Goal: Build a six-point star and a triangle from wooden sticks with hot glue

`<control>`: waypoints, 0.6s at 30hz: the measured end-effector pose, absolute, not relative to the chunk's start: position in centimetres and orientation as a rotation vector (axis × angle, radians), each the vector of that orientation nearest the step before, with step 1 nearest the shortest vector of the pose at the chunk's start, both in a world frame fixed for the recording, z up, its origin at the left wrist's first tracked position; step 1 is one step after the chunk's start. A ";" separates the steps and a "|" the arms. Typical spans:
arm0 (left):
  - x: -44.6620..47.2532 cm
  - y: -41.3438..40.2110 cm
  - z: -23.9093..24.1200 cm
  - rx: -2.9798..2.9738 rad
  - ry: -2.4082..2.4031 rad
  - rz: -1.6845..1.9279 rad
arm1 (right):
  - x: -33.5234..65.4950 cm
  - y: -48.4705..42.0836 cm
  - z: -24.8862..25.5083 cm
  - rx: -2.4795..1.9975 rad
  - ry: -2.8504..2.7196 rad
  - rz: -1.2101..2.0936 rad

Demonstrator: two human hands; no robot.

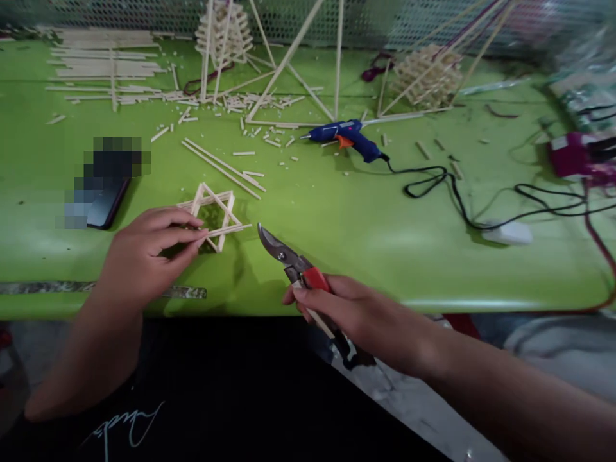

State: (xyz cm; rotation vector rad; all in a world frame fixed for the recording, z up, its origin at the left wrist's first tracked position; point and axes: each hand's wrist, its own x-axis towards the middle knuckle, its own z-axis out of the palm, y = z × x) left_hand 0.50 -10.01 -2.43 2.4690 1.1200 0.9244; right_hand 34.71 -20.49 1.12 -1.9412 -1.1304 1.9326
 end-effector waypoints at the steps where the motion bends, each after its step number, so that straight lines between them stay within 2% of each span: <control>1: 0.5 -10.0 -2.5 2.473 1.127 0.926 | 34.8 -20.6 1.1 -1.985 -1.183 1.927; 10: 0.2 -9.7 -2.8 2.537 1.136 0.930 | 35.5 -21.5 1.0 -2.064 -1.250 1.654; 18: 0.3 -9.8 -2.6 2.513 1.112 0.952 | 34.4 -21.7 1.9 -2.020 -1.001 1.923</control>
